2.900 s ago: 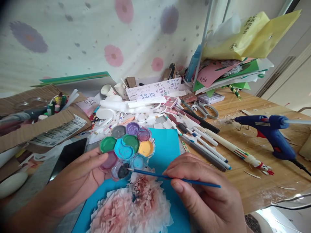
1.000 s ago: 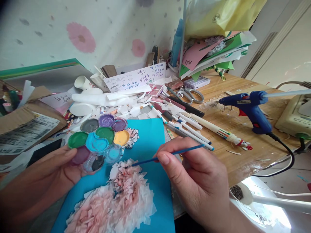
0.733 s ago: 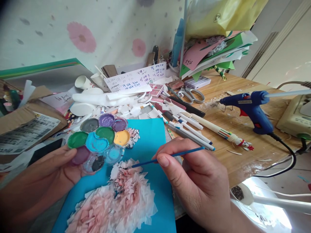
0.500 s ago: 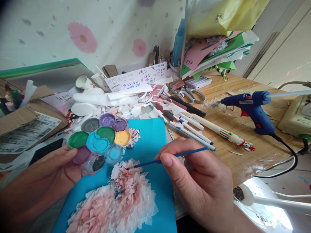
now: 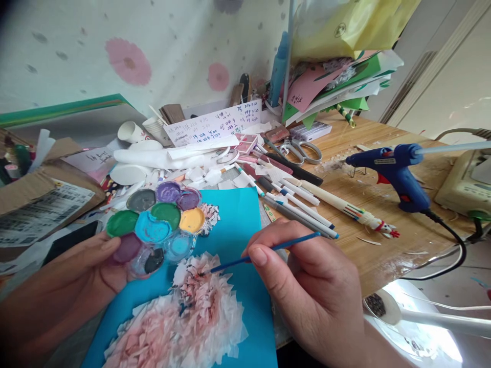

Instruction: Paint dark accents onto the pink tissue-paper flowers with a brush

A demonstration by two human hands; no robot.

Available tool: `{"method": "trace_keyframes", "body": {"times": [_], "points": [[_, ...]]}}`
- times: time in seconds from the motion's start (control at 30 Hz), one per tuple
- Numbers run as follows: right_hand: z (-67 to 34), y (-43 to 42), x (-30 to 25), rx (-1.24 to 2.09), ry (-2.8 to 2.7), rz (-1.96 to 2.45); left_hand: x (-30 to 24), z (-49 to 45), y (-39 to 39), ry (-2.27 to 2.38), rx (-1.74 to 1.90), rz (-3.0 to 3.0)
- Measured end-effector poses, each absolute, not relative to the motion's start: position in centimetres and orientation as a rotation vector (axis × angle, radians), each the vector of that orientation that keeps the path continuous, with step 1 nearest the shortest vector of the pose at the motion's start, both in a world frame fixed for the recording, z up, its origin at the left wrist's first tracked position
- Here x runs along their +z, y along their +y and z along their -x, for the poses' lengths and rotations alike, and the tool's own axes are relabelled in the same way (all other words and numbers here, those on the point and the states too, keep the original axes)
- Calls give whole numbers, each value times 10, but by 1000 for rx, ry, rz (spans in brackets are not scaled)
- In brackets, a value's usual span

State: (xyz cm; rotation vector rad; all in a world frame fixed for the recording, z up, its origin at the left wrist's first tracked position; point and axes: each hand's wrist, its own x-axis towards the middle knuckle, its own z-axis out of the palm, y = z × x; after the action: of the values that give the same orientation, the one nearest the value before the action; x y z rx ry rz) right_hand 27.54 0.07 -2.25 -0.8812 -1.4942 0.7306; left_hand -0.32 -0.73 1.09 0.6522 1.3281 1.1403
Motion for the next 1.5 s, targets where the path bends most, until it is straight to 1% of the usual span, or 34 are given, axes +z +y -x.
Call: {"method": "trace_keyframes", "body": {"times": [0.17,0.5,0.67,0.93,1.2,1.5], "points": [[-276,0,-27,758,-1417,909,8,8,-8,1250,1152,-605],[-276,2,-29,691,-1483,949,10,7,-8,1237,1150,-564],[-277,0,-30,738,-1436,944,8,8,-7,1229,1149,-579],[-276,2,-29,695,-1440,966,8,6,-7,1164,1184,-570],[-277,-1,-28,651,-1455,989,6,10,-8,1220,1219,-568],[-275,-1,-24,678,-1462,978,9,7,-9,1266,1145,-608]]}}
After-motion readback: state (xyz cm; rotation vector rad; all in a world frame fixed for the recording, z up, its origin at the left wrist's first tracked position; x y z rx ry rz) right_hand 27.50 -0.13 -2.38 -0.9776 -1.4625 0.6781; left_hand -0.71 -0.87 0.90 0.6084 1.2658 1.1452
